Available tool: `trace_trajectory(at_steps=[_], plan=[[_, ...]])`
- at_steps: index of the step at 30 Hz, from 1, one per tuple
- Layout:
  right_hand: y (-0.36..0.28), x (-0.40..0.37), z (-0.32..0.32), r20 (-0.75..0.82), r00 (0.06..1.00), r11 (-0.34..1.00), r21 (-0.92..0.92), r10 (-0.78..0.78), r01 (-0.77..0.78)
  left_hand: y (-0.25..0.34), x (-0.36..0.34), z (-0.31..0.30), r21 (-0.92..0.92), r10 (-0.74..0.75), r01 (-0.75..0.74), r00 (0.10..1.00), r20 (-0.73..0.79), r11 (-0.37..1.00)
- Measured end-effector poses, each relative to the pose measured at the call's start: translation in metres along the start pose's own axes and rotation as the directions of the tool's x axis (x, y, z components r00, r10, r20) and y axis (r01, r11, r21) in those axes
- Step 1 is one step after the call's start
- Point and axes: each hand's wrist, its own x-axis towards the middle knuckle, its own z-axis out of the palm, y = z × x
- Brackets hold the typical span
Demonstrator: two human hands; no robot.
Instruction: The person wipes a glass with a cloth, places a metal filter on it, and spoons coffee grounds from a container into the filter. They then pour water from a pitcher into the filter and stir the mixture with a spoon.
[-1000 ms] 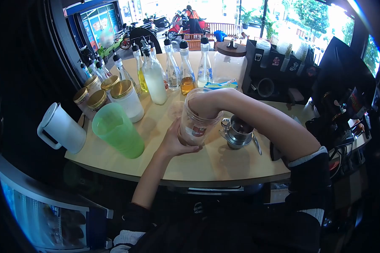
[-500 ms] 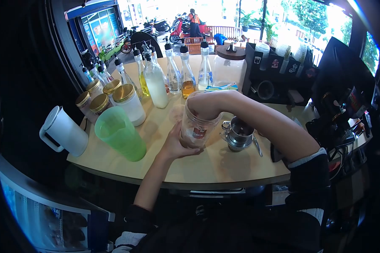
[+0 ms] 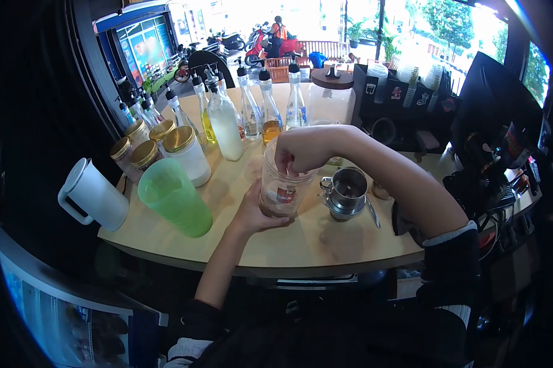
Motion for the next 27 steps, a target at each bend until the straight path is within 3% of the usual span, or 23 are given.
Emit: trace_trajectory(at_steps=[2,6,8,18,20,23,27], plan=[[0.002,-0.004,-0.002,-0.042,0.999,0.998,0.059,-0.025,0.028,-0.002,-0.001,0.0,-0.06,-0.071,0.073,0.997,0.033,0.996],[0.001,-0.017,-0.013,-0.033,0.999,0.993,0.115,0.023,-0.019,0.0,-0.001,0.0,-0.037,-0.068,0.069,0.997,0.027,0.997],[0.003,-0.025,-0.016,-0.098,0.995,0.974,0.228,0.035,-0.012,0.003,-0.001,0.0,-0.092,-0.052,0.053,0.999,0.007,0.994],[0.022,-0.053,-0.014,-0.283,0.959,0.963,0.265,0.02,0.058,0.007,-0.001,0.003,-0.142,-0.103,0.105,0.995,0.017,0.984],[0.027,-0.059,-0.01,-0.398,0.917,0.948,0.297,0.01,0.118,0.008,-0.001,0.002,-0.122,-0.103,0.104,0.995,0.018,0.987],[0.037,-0.073,-0.004,-0.434,0.897,0.913,0.396,0.088,0.102,0.012,-0.001,0.002,-0.18,-0.137,0.143,0.989,0.051,0.973],[0.056,-0.096,0.009,-0.523,0.851,0.9,0.39,0.044,0.193,0.018,-0.001,0.001,-0.151,-0.182,0.187,0.982,0.046,0.971]])
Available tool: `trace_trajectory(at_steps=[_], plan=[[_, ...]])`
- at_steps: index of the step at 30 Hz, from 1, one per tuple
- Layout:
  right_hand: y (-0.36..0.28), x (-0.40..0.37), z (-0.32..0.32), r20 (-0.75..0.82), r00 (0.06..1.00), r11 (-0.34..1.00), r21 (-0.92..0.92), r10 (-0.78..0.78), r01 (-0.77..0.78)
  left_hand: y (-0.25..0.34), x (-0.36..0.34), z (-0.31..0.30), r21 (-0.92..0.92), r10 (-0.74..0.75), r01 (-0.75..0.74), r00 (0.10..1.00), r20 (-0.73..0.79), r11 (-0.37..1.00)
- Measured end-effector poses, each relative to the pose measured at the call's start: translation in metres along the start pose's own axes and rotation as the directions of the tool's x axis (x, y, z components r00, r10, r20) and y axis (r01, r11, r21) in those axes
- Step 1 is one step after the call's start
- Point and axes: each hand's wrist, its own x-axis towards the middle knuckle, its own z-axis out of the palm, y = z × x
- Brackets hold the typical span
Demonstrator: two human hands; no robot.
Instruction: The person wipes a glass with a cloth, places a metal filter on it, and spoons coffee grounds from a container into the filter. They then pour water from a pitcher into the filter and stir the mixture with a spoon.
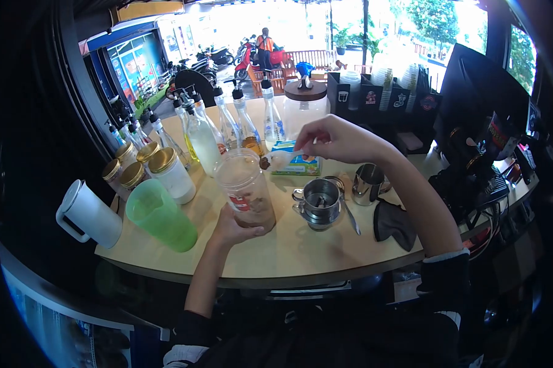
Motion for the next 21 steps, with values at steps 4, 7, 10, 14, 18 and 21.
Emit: trace_trajectory(at_steps=[4,7,10,14,18,21], plan=[[0.024,-0.043,0.006,-0.19,0.98,0.986,-0.143,0.054,-0.082,-0.009,-0.001,0.0,-0.058,-0.088,0.086,0.996,-0.027,0.995],[0.042,-0.074,0.023,-0.262,0.96,0.963,-0.219,0.096,-0.156,-0.011,0.002,-0.001,-0.087,-0.125,0.121,0.991,-0.046,0.989],[0.055,-0.092,0.037,-0.425,0.894,0.973,-0.1,0.146,-0.206,-0.019,0.0,0.003,-0.124,-0.079,0.07,0.995,-0.068,0.99],[0.059,-0.098,0.044,-0.494,0.863,0.973,-0.126,0.108,-0.194,-0.025,0.004,0.004,-0.17,-0.077,0.062,0.994,-0.084,0.983],[0.07,-0.103,0.051,-0.455,0.885,0.951,-0.222,0.094,-0.215,-0.025,0.005,0.001,-0.139,-0.105,0.098,0.993,-0.047,0.985],[0.073,-0.104,0.053,-0.45,0.89,0.936,-0.276,0.074,-0.218,-0.024,0.006,0.0,-0.116,-0.11,0.106,0.993,-0.032,0.988]])
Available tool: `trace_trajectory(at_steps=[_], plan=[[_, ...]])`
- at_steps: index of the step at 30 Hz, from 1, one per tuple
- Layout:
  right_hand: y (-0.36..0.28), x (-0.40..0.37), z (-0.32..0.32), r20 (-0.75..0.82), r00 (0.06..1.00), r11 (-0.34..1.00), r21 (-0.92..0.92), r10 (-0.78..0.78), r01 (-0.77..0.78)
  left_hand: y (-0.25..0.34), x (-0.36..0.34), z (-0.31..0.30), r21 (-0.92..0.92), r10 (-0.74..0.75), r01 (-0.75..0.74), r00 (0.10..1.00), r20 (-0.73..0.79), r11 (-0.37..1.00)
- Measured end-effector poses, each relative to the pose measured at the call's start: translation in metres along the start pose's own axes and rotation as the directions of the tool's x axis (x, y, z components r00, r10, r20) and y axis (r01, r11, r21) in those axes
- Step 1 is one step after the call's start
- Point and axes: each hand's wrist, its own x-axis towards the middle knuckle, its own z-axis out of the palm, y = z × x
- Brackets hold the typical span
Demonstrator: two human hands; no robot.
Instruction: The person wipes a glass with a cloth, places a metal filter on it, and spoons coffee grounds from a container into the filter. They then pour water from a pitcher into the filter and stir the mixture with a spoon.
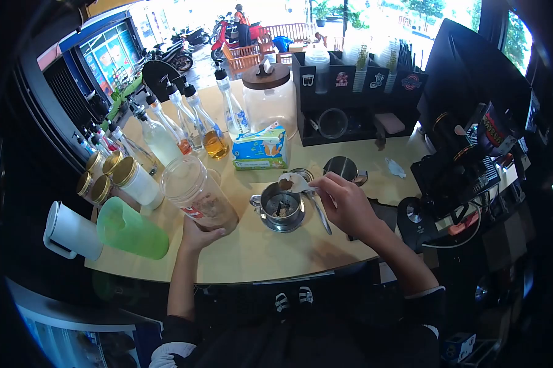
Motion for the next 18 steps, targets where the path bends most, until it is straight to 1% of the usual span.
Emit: trace_trajectory(at_steps=[2,6,8,12,15,17,18], plan=[[0.003,-0.001,0.003,-0.05,0.997,0.998,-0.017,-0.054,0.054,0.003,0.0,0.002,-0.02,0.01,-0.01,1.0,-0.01,1.0],[0.005,-0.002,0.005,-0.07,0.995,0.997,0.003,-0.073,0.073,0.001,0.0,0.001,-0.026,0.021,-0.021,1.0,-0.006,0.999],[0.009,-0.003,0.006,-0.077,0.991,0.993,-0.042,-0.11,0.107,0.0,-0.001,0.001,-0.026,0.013,-0.013,1.0,-0.012,1.0],[0.008,-0.005,0.007,-0.07,0.993,0.995,-0.029,-0.095,0.093,0.0,0.001,0.001,-0.031,0.031,-0.031,1.0,0.002,0.999],[0.009,-0.007,0.007,-0.071,0.996,0.998,0.023,-0.058,0.06,0.003,0.0,0.001,-0.01,0.021,-0.021,1.0,0.007,1.0],[0.003,-0.007,0.002,-0.067,0.997,0.995,0.095,-0.037,0.043,0.002,0.0,0.002,-0.04,0.007,-0.007,1.0,-0.003,0.999],[-0.001,-0.008,-0.002,-0.07,0.997,0.995,0.093,-0.039,0.045,0.002,0.001,0.002,-0.04,0.011,-0.011,1.0,-0.003,0.999]])
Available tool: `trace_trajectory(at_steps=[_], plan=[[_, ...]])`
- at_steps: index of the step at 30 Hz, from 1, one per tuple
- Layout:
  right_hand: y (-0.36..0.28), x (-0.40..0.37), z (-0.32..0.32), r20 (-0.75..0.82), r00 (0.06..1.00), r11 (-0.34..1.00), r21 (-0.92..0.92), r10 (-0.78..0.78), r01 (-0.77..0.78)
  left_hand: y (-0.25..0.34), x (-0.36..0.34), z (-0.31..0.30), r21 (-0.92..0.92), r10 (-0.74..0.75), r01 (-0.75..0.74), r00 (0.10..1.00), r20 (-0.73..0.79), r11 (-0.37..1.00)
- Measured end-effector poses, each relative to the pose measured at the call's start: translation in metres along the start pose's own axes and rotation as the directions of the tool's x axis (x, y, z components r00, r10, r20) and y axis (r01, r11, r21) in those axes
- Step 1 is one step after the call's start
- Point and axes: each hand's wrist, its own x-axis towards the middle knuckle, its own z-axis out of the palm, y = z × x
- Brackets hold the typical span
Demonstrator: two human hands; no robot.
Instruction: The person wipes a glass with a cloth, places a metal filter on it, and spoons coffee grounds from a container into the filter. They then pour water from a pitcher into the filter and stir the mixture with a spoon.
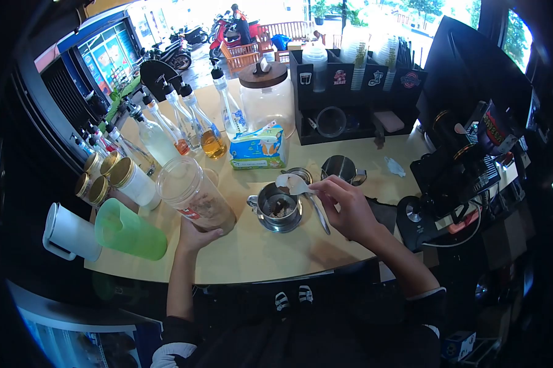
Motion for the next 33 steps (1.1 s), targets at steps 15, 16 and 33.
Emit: trace_trajectory(at_steps=[15,16,33], plan=[[-0.006,-0.02,0.001,0.016,0.972,0.948,-0.218,-0.233,0.231,0.008,-0.002,0.004,-0.004,-0.002,0.002,0.999,-0.033,1.0],[-0.006,-0.02,0.001,0.01,0.967,0.94,-0.232,-0.256,0.251,0.008,-0.002,0.004,-0.001,0.003,-0.003,0.999,-0.035,1.0],[-0.079,0.076,0.0,0.01,0.809,0.769,-0.303,-0.588,0.562,0.01,-0.003,0.002,-0.075,0.011,-0.016,0.997,-0.075,0.997]])
